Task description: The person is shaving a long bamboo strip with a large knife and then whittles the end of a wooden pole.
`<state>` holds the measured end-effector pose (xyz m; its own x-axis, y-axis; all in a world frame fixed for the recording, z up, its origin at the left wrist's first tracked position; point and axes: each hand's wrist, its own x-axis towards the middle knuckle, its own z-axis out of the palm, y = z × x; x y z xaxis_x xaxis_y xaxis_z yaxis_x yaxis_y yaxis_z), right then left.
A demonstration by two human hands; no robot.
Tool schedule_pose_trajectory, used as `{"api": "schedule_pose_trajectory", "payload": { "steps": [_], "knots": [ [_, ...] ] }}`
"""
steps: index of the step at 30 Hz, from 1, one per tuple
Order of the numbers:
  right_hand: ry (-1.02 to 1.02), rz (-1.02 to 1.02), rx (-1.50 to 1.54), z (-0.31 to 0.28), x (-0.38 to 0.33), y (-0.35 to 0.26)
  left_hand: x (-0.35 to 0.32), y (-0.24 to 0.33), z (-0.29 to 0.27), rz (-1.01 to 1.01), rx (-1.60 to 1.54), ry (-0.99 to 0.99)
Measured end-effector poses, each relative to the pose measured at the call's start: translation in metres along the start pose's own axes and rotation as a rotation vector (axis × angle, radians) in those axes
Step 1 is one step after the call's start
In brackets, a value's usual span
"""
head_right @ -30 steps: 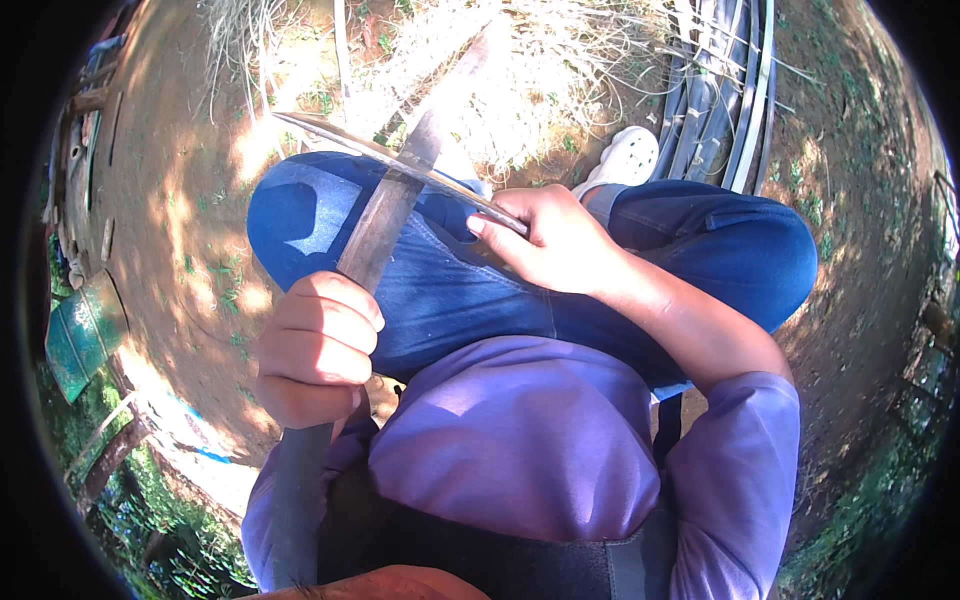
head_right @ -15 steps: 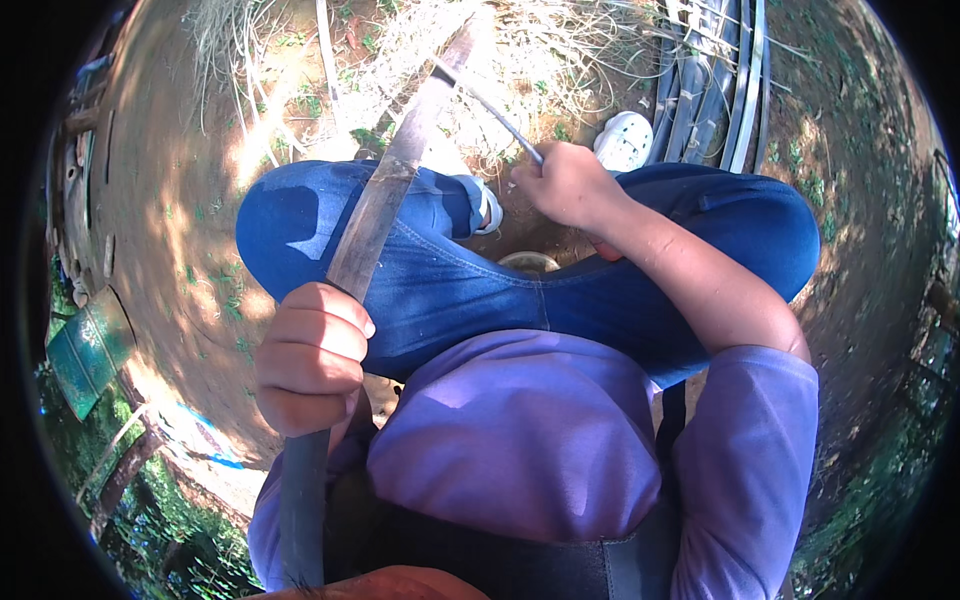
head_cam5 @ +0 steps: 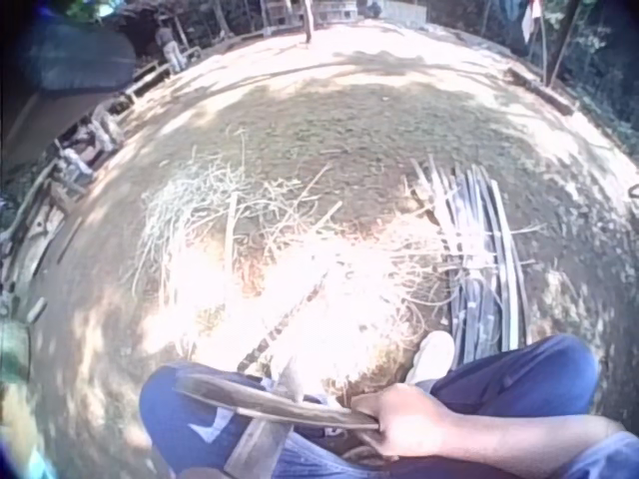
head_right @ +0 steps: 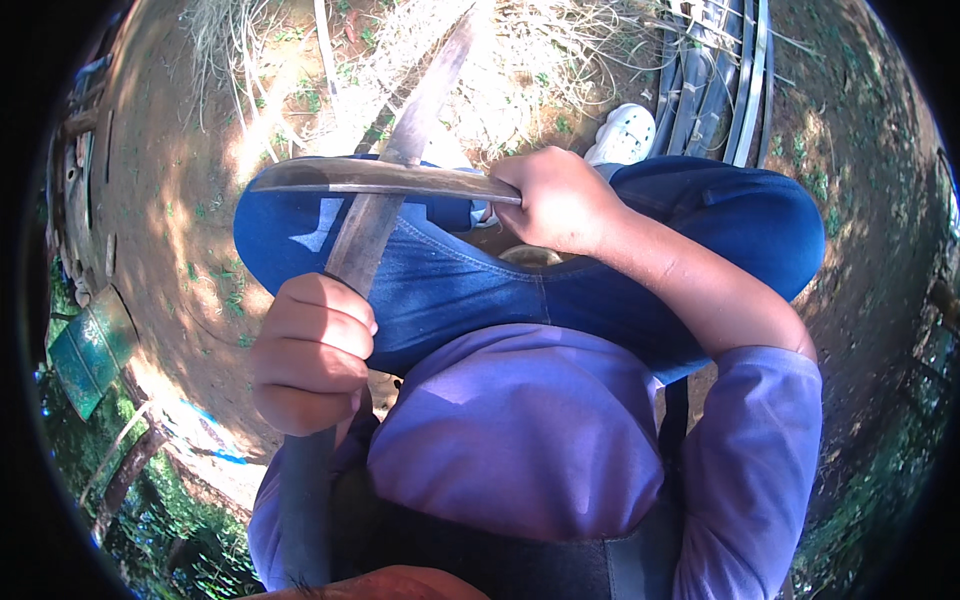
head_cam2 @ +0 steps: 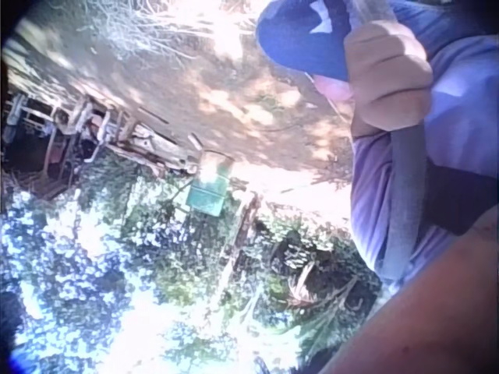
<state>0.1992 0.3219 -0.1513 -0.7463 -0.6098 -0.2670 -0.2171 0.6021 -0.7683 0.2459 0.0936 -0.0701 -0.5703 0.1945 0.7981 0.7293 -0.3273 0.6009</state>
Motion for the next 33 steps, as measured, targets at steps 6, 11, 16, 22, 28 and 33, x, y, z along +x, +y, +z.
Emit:
{"api": "schedule_pose_trajectory", "payload": {
  "steps": [6, 11, 16, 22, 28, 33],
  "knots": [
    [-0.114, 0.025, 0.163, -0.008, -0.020, -0.052, 0.000, -0.003, -0.008, -0.028, 0.030, -0.002],
    [0.016, 0.022, -0.022, 0.007, -0.002, 0.006, 0.002, 0.005, 0.000, -0.064, 0.104, 0.039],
    [0.042, 0.056, 0.083, 0.005, -0.004, -0.022, 0.002, 0.011, -0.018, -0.199, 0.114, 0.042],
    [0.058, 0.154, 0.121, -0.003, 0.003, -0.026, 0.034, 0.016, 0.011, 0.016, 0.236, 0.582],
    [0.112, 0.134, 0.169, 0.009, 0.006, -0.023, 0.060, 0.061, 0.000, 0.299, 0.155, 0.473],
    [0.168, 0.011, 0.057, 0.015, -0.008, -0.040, 0.063, 0.071, -0.008, 0.212, 0.006, 0.106]
  ]
}}
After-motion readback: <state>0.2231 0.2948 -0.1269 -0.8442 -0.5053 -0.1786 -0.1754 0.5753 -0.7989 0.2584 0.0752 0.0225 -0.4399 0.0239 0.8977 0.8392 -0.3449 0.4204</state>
